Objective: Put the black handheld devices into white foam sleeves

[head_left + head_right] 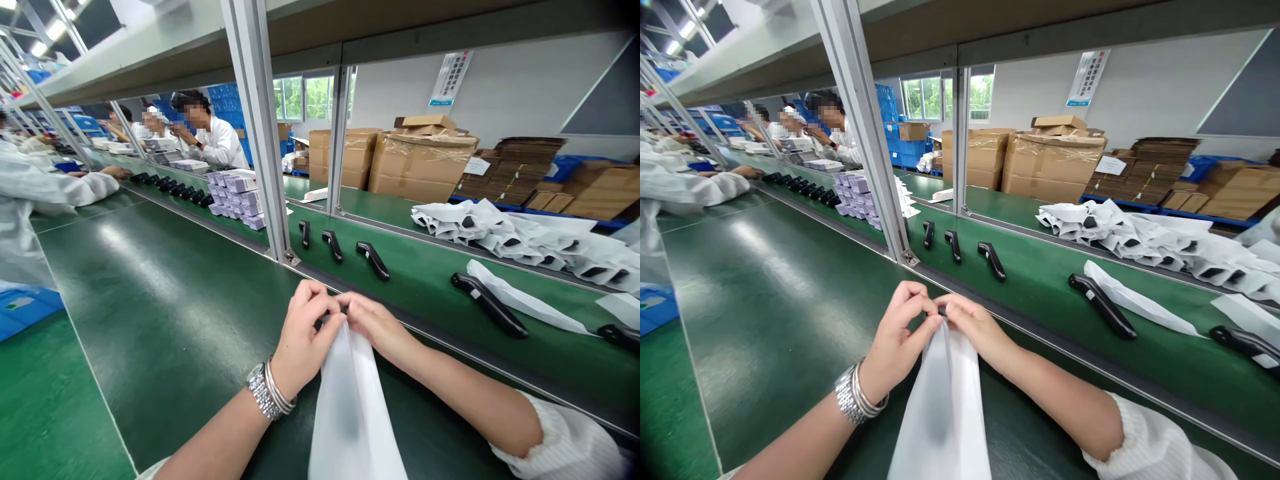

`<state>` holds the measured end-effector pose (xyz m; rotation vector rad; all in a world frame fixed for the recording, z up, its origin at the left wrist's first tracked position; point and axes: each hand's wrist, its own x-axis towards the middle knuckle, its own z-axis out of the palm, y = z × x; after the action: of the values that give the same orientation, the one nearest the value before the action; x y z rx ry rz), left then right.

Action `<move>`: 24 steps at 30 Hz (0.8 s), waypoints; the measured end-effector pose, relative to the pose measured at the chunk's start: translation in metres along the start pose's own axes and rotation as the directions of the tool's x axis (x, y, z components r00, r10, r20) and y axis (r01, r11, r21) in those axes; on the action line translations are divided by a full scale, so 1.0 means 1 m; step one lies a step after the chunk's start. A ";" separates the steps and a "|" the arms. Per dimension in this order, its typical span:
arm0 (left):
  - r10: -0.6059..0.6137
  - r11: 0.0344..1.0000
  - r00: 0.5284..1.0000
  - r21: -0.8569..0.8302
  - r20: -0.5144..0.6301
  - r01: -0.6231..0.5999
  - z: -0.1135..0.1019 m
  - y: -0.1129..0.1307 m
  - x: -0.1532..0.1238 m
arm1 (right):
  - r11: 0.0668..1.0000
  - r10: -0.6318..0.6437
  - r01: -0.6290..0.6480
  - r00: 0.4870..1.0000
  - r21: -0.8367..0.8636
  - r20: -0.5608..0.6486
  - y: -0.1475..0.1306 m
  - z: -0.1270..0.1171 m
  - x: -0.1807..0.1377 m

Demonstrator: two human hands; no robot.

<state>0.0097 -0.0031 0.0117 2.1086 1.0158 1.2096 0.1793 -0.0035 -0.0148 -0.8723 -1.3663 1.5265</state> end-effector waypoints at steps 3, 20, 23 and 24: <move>-0.072 0.997 0.993 -0.029 -0.099 0.069 -0.001 -0.003 0.003 | 0.980 0.160 -0.175 0.976 0.094 0.146 -0.007 0.014 -0.006; -0.248 0.896 0.900 0.439 0.358 0.072 -0.001 -0.013 0.004 | 0.491 -0.252 -0.288 0.856 -0.822 -0.451 -0.032 -0.105 0.068; -0.153 0.913 0.917 0.408 0.368 -0.011 0.001 -0.009 0.006 | 0.526 -0.175 -0.323 0.864 -0.787 -0.472 -0.029 -0.081 0.091; -0.133 0.919 0.923 0.393 0.361 -0.022 0.002 -0.010 0.007 | 0.545 -0.152 -0.336 0.862 -0.768 -0.484 -0.028 -0.080 0.098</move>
<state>0.0100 0.0083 0.0068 2.4671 1.1932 0.5534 0.2216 0.1167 0.0066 -1.8282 -1.6393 0.5010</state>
